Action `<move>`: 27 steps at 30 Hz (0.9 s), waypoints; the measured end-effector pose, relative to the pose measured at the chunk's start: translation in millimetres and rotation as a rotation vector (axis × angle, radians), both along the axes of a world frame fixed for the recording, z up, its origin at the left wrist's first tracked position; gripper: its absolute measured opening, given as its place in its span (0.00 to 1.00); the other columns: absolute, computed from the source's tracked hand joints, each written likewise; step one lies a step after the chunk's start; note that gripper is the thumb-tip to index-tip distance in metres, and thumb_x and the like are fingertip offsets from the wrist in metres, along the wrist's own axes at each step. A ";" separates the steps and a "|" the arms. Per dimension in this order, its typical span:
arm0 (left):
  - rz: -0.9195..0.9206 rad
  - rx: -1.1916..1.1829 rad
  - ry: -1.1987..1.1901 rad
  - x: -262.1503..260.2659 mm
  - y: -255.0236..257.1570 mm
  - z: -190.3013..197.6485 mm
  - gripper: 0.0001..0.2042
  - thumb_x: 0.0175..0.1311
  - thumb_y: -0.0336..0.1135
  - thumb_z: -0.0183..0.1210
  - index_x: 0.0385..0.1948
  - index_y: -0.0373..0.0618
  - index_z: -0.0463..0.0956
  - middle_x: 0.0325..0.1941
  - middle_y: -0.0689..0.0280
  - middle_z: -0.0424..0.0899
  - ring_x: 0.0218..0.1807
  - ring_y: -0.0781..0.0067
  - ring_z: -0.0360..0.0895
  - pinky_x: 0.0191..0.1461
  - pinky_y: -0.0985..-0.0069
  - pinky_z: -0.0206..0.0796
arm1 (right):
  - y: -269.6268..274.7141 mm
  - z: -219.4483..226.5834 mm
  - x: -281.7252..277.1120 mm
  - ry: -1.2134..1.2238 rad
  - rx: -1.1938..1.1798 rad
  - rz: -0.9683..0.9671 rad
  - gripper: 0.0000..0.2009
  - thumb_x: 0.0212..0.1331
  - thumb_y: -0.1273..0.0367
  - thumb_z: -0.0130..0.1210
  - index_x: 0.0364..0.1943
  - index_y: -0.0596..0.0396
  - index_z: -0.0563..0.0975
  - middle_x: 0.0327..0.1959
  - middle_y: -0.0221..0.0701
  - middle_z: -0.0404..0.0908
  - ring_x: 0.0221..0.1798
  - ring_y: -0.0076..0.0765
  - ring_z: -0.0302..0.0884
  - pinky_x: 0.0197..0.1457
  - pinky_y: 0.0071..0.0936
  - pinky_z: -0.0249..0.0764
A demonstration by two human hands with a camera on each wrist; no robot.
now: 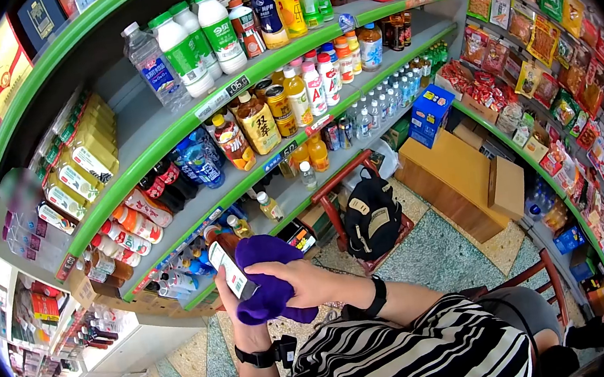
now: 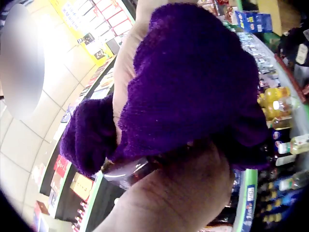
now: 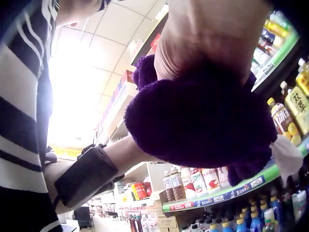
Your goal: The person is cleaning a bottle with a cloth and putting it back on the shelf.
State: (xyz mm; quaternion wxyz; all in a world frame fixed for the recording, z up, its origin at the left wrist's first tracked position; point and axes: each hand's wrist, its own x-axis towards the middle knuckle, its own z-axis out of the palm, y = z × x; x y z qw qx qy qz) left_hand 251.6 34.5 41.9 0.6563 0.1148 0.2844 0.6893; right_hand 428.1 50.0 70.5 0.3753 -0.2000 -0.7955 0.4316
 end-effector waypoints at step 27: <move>0.519 0.166 0.797 12.6 -48.7 5.4 0.26 0.70 0.34 0.49 0.65 0.37 0.48 0.60 0.55 0.66 0.60 0.67 0.66 0.63 0.72 0.60 | -5.2 -14.3 -27.2 0.008 -0.104 0.028 0.42 0.47 0.67 0.69 0.67 0.60 0.57 0.62 0.44 0.67 0.64 0.38 0.67 0.65 0.33 0.63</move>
